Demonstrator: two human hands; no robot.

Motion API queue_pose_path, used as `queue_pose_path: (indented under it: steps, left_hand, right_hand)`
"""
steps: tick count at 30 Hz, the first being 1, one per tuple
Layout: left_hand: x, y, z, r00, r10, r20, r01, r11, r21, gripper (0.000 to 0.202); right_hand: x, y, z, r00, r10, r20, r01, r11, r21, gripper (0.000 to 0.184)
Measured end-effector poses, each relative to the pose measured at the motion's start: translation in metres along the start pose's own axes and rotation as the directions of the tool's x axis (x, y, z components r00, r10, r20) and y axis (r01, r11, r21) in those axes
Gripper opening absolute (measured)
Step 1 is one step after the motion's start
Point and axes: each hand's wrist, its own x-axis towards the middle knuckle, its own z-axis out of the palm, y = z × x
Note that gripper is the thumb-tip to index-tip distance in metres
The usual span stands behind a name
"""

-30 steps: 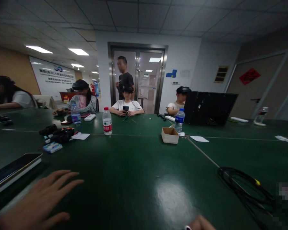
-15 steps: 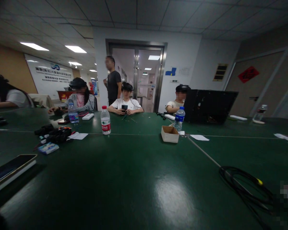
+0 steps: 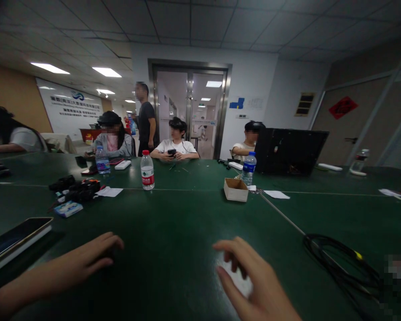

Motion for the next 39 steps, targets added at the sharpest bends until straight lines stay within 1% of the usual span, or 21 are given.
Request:
queue_pose_path:
  steps: [1, 2, 3, 4, 5, 6, 7, 8, 10, 11, 13, 15, 17, 20, 24, 27, 29, 32, 36, 39]
  left_hand:
    - [0.015, 0.016, 0.010, 0.988, 0.066, 0.136, -0.057, 0.996, -0.068, 0.027]
    - [0.030, 0.031, 0.022, 0.970, 0.112, 0.217, -0.084, 0.987, -0.135, 0.027]
    - [0.047, 0.043, 0.034, 0.960, 0.137, 0.245, -0.089, 0.977, -0.196, 0.027]
    - [0.064, 0.052, 0.046, 0.961, 0.143, 0.238, -0.078, 0.962, -0.263, 0.027]
    - [0.082, 0.058, 0.059, 0.963, 0.157, 0.221, -0.078, 0.941, -0.329, 0.027]
    - [0.100, 0.063, 0.071, 0.969, 0.179, 0.172, -0.099, 0.914, -0.393, 0.027]
    - [0.119, 0.066, 0.082, 0.975, 0.199, 0.097, -0.135, 0.881, -0.453, 0.026]
    - [0.137, 0.068, 0.092, 0.982, 0.187, 0.028, -0.147, 0.848, -0.509, 0.024]
    - [0.168, 0.069, 0.110, 0.991, 0.112, -0.068, -0.130, 0.783, -0.608, 0.021]
    - [0.181, 0.069, 0.117, 0.992, 0.078, -0.100, -0.124, 0.760, -0.639, 0.019]
    - [0.198, 0.067, 0.130, 0.989, 0.020, -0.147, -0.113, 0.742, -0.660, 0.014]
    - [0.206, 0.063, 0.140, 0.982, -0.008, -0.190, -0.120, 0.748, -0.653, 0.010]
    - [0.208, 0.059, 0.146, 0.975, -0.003, -0.223, -0.143, 0.761, -0.632, 0.010]
    - [0.206, 0.057, 0.149, 0.976, 0.010, -0.218, -0.148, 0.766, -0.625, 0.017]
    - [0.204, 0.060, 0.144, 0.991, 0.025, -0.134, -0.110, 0.733, -0.671, 0.033]
    - [0.202, 0.059, 0.139, 0.987, 0.090, -0.131, -0.155, 0.730, -0.665, 0.032]
    - [0.202, 0.056, 0.136, 0.984, 0.113, -0.137, -0.176, 0.725, -0.666, 0.027]
    - [0.203, 0.050, 0.133, 0.980, 0.091, -0.176, -0.187, 0.718, -0.671, 0.022]
    - [0.206, 0.043, 0.132, 0.962, 0.079, -0.262, -0.237, 0.718, -0.655, 0.022]
    - [0.208, 0.039, 0.132, 0.960, 0.043, -0.275, -0.228, 0.687, -0.689, 0.026]
  right_hand:
    - [0.016, -0.006, 0.016, 0.998, -0.003, 0.071, 0.001, 0.999, 0.034, 0.028]
    - [0.034, -0.009, 0.033, 0.987, 0.010, 0.158, -0.023, 0.996, 0.085, 0.025]
    - [0.054, -0.007, 0.052, 0.977, 0.044, 0.207, -0.074, 0.987, 0.140, 0.025]
    - [0.074, -0.002, 0.070, 0.964, 0.090, 0.252, -0.141, 0.971, 0.192, 0.029]
    - [0.094, 0.006, 0.087, 0.949, 0.137, 0.284, -0.210, 0.947, 0.245, 0.033]
    - [0.114, 0.016, 0.102, 0.934, 0.183, 0.306, -0.280, 0.908, 0.312, 0.038]
    - [0.132, 0.025, 0.115, 0.924, 0.204, 0.324, -0.328, 0.857, 0.397, 0.041]
    - [0.149, 0.034, 0.125, 0.919, 0.212, 0.333, -0.360, 0.796, 0.486, 0.040]
    - [0.178, 0.049, 0.138, 0.931, 0.190, 0.312, -0.352, 0.696, 0.627, 0.034]
    - [0.188, 0.055, 0.142, 0.941, 0.177, 0.289, -0.331, 0.665, 0.669, 0.029]
    - [0.203, 0.064, 0.146, 0.960, 0.156, 0.234, -0.278, 0.643, 0.713, 0.022]
    - [0.210, 0.071, 0.148, 0.972, 0.150, 0.184, -0.237, 0.650, 0.722, 0.019]
    - [0.212, 0.079, 0.150, 0.976, 0.154, 0.151, -0.216, 0.664, 0.716, 0.020]
    - [0.213, 0.087, 0.153, 0.979, 0.168, 0.116, -0.199, 0.661, 0.723, 0.025]
    - [0.214, 0.091, 0.153, 0.974, 0.196, 0.117, -0.213, 0.597, 0.774, 0.031]
    - [0.215, 0.091, 0.152, 0.973, 0.203, 0.111, -0.210, 0.574, 0.792, 0.032]
    - [0.214, 0.089, 0.151, 0.977, 0.199, 0.083, -0.187, 0.593, 0.783, 0.031]
    - [0.214, 0.087, 0.152, 0.982, 0.183, 0.037, -0.148, 0.643, 0.751, 0.031]
    - [0.213, 0.085, 0.152, 0.988, 0.154, 0.013, -0.112, 0.656, 0.746, 0.038]
    - [0.213, 0.084, 0.152, 0.993, 0.116, 0.032, -0.102, 0.666, 0.739, 0.036]
